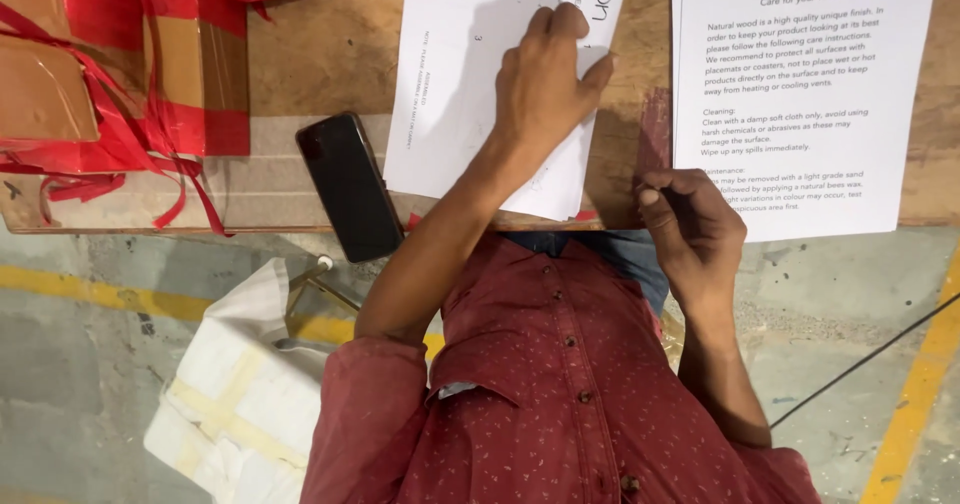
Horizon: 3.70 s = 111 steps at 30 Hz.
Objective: Packing instruction manuals and hardware components into small red branded hardware bags.
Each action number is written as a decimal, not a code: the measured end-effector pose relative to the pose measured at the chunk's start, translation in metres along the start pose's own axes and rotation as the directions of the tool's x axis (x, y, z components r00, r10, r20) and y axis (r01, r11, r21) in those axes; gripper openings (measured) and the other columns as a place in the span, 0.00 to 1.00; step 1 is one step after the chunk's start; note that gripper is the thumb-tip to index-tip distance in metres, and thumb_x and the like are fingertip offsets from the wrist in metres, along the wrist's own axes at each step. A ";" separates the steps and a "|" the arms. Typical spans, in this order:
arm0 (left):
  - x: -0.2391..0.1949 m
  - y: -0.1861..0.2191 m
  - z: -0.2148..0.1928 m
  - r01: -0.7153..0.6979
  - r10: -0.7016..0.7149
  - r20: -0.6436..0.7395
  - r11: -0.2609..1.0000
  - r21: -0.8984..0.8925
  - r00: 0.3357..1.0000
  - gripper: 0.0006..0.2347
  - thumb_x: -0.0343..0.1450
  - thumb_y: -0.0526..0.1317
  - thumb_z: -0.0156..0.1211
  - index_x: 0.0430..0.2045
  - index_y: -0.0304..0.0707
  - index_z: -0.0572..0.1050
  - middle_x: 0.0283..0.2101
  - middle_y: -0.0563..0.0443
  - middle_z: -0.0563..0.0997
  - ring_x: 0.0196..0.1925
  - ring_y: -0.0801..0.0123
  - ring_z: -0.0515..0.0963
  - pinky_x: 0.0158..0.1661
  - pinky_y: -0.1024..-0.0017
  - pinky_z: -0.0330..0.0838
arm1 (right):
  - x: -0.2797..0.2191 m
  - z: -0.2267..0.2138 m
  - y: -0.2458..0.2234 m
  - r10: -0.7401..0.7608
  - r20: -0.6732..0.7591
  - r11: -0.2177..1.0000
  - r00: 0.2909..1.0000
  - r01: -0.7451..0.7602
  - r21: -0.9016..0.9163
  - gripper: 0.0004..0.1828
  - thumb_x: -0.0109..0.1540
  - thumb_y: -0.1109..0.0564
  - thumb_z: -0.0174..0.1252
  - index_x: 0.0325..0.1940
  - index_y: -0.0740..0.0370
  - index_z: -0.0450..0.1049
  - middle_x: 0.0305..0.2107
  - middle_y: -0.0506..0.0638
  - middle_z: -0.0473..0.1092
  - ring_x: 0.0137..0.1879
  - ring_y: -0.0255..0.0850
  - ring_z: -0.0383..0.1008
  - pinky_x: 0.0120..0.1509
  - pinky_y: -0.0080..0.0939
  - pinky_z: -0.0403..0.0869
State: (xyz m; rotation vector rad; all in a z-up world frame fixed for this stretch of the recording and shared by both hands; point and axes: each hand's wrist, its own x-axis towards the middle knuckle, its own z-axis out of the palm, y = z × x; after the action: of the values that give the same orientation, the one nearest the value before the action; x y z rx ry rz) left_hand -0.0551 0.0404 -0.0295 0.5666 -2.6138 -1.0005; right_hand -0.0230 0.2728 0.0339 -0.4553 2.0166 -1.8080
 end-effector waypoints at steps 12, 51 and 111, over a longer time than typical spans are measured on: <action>0.002 -0.002 -0.019 0.003 -0.015 -0.058 0.979 -0.202 0.998 0.11 0.66 0.42 0.74 0.29 0.38 0.76 0.27 0.54 0.78 0.23 0.75 0.77 0.25 0.75 0.73 | 0.013 0.000 0.009 -0.032 0.067 0.999 0.997 0.034 -0.039 0.06 0.71 0.65 0.58 0.52 0.69 0.76 0.42 0.49 0.74 0.44 0.31 0.73 0.46 0.29 0.72; -0.008 -0.033 -0.011 -0.044 0.025 -0.047 0.887 -0.459 0.999 0.22 0.65 0.48 0.78 0.45 0.39 0.74 0.28 0.55 0.84 0.27 0.77 0.85 0.27 0.78 0.79 | 0.047 0.057 0.003 0.143 0.224 0.988 0.964 -0.151 0.018 0.24 0.71 0.65 0.58 0.71 0.72 0.64 0.37 0.50 0.74 0.34 0.30 0.70 0.35 0.29 0.70; -0.116 0.013 -0.056 -0.160 0.177 0.067 0.966 -0.202 0.982 0.25 0.67 0.19 0.53 0.63 0.20 0.66 0.66 0.28 0.71 0.72 0.42 0.68 0.73 0.46 0.57 | -0.059 -0.025 -0.063 -0.526 0.405 0.751 0.748 0.184 0.635 0.12 0.76 0.55 0.43 0.63 0.60 0.60 0.42 0.59 0.72 0.48 0.55 0.79 0.50 0.58 0.80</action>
State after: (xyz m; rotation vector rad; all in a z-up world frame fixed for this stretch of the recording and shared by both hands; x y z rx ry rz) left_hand 0.0657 0.0700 0.0057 0.2545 -2.5438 -1.2305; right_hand 0.0148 0.3156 0.1029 -1.1140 0.9577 -2.0520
